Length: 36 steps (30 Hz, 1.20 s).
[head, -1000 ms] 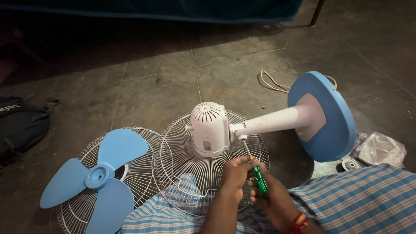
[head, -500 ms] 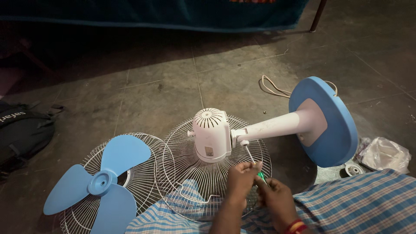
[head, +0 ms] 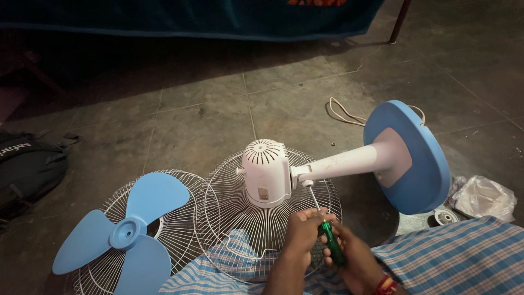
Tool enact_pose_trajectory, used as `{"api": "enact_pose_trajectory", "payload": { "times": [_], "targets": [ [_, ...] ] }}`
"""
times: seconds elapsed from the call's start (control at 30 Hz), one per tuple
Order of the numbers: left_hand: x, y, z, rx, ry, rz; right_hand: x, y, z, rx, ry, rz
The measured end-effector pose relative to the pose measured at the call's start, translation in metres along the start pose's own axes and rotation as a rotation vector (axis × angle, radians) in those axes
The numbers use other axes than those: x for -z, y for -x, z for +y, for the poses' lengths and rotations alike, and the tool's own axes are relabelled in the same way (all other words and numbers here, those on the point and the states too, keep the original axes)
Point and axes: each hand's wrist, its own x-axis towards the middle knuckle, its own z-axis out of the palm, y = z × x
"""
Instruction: The person uses a screwdriver to remove screws from the motor housing and neck of a disassembled electric fan. They loosen and remove several screws from the motor casing and the joint connecting the motor to the fan neck, placing the screws aside.
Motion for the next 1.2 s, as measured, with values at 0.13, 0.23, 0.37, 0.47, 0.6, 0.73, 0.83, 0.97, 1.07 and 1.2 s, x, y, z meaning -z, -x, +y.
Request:
{"api": "enact_pose_trajectory", "payload": {
  "times": [0.13,0.23,0.37,0.47,0.6,0.73,0.83,0.97,1.07,1.2],
  "targets": [
    [0.005,-0.007,-0.007,-0.054,-0.1,-0.029,0.002,-0.01,0.012,0.074,0.092,0.016],
    [0.004,-0.009,-0.009,-0.024,-0.12,-0.026,0.007,-0.014,0.017,0.145,0.138,0.051],
    [0.0,-0.003,-0.003,0.007,-0.171,0.011,0.008,-0.019,0.023,0.353,0.281,0.12],
    [-0.003,0.004,0.003,-0.023,-0.23,0.107,0.008,-0.022,0.026,0.367,0.206,0.126],
    [-0.007,0.008,0.009,-0.021,-0.212,0.214,0.006,-0.024,0.026,0.452,0.289,0.164],
    [-0.008,0.009,0.01,-0.022,-0.22,0.238,-0.004,-0.016,0.026,0.622,0.414,0.179],
    [-0.008,0.007,0.011,-0.041,-0.145,0.177,-0.005,-0.01,0.02,0.425,0.209,0.153],
    [-0.006,0.016,0.023,-0.006,-0.11,0.082,0.005,-0.013,0.014,-0.062,-0.059,-0.015],
    [-0.011,0.028,0.037,-0.055,-0.54,0.163,0.014,-0.021,0.013,-0.107,-0.105,-0.376],
    [-0.007,0.037,0.07,-0.654,-1.331,0.394,0.01,-0.019,0.012,-0.135,-0.136,-0.282]
  ]
}}
